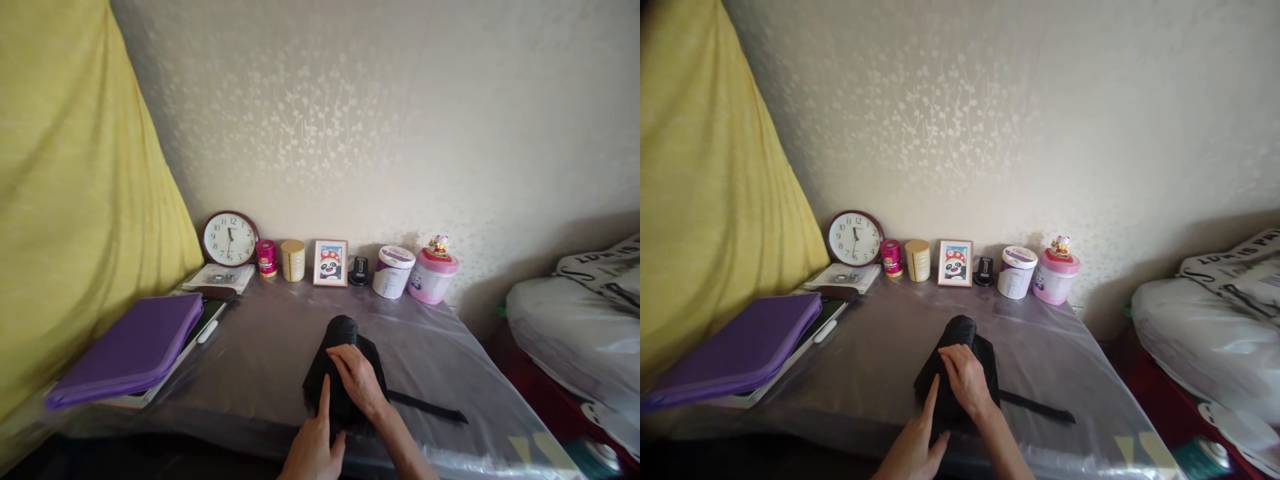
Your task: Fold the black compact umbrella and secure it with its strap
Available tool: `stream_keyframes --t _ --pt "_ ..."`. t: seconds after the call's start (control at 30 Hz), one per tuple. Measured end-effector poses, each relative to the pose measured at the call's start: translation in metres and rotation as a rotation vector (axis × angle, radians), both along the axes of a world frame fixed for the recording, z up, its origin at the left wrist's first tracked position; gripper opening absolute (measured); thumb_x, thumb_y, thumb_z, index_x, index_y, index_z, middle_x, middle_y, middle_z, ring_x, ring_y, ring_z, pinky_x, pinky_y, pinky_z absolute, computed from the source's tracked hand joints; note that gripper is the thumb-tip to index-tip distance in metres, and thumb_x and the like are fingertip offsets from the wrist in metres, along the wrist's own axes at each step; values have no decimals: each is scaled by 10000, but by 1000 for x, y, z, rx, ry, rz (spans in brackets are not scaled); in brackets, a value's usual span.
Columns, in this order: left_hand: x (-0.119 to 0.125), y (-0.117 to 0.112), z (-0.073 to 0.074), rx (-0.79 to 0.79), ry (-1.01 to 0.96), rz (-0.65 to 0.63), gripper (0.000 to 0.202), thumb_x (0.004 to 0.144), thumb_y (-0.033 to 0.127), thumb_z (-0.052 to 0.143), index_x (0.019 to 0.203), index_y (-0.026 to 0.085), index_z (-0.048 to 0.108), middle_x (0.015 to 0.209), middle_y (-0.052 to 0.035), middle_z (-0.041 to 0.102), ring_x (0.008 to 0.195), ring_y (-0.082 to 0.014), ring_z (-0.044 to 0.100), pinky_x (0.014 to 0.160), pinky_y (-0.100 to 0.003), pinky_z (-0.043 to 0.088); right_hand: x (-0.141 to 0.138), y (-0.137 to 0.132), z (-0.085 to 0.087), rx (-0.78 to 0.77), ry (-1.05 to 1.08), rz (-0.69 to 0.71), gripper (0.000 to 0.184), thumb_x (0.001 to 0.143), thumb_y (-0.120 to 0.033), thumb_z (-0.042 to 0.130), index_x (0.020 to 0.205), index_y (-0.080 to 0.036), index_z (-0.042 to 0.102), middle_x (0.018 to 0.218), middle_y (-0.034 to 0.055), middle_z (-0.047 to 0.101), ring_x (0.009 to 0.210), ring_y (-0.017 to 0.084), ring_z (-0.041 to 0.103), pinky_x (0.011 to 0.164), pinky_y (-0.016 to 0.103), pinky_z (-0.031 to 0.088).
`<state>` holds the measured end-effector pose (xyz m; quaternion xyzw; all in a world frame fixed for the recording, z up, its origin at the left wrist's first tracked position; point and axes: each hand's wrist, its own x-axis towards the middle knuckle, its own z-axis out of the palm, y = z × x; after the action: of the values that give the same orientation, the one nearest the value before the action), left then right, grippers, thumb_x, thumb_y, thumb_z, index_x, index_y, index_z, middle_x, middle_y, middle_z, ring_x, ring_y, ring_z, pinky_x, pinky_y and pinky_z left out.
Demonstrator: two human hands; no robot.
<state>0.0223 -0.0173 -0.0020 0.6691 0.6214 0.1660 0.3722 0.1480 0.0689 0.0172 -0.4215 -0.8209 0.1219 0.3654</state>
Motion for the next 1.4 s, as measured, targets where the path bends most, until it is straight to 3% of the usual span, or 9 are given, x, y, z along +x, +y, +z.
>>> stream_keyframes --t 0.2,0.47,0.63,0.77,0.9,1.07,1.17,1.27,1.4 --pt "-1 1 -2 -12 23 -23 783 831 269 414 1403 106 -95 973 -160 657 865 -259 635 752 -317 438 22 -3 -19 76 24 1 251 900 -235 423 1068 -239 608 1143 51 620 1160 195 488 991 405 388" --pt "-2 2 -2 -70 -39 7 790 823 293 438 1411 125 -63 980 -124 661 882 -226 627 789 -287 416 16 62 -30 1 -109 31 320 926 -304 348 1102 -240 608 1190 61 606 1239 219 419 1043 516 248" --pt "-2 1 0 -76 -102 22 793 823 296 442 1412 143 -66 1008 -112 657 894 -207 619 818 -283 407 13 95 -34 -48 -93 -24 323 910 -309 354 1062 -237 630 1185 57 611 1229 212 432 1041 482 249" --pt "-2 -2 3 -58 -156 53 776 829 313 437 1417 160 -46 1026 -104 654 926 -199 612 832 -279 405 22 108 -32 -176 62 -251 289 859 -291 415 1029 -223 638 1166 56 618 1169 196 489 1019 397 303" --pt "-5 -3 2 -45 -202 57 775 828 326 452 1420 154 -17 1031 -109 652 929 -202 613 852 -286 403 58 100 -32 -271 195 -488 336 823 -292 389 993 -150 642 1074 125 644 1051 232 565 943 397 382" --pt "-9 -3 4 -24 -276 81 759 830 314 452 1421 157 2 971 -102 650 838 -191 631 814 -285 434 101 64 -40 -430 340 -563 333 781 -336 408 928 -160 650 904 94 690 886 208 639 751 323 509" --pt "-11 -3 10 -114 -361 99 790 831 349 458 1417 169 -41 767 -40 633 601 -157 611 663 -286 485 106 44 -41 -547 429 -560 312 764 -333 422 895 -156 643 832 87 693 817 197 662 626 282 538" --pt "-12 -5 14 -235 -459 143 793 844 386 427 1404 206 -105 550 56 511 388 -119 490 436 -254 460 101 32 -38 -648 490 -549 292 748 -347 457 884 -160 636 828 82 687 796 201 665 542 263 537" --pt "-14 -7 15 -237 -551 198 769 843 392 438 1402 272 -76 484 98 425 348 -102 449 342 -206 416 94 23 -34 -705 491 -529 260 724 -376 512 821 -175 645 732 37 660 672 173 645 465 233 510"
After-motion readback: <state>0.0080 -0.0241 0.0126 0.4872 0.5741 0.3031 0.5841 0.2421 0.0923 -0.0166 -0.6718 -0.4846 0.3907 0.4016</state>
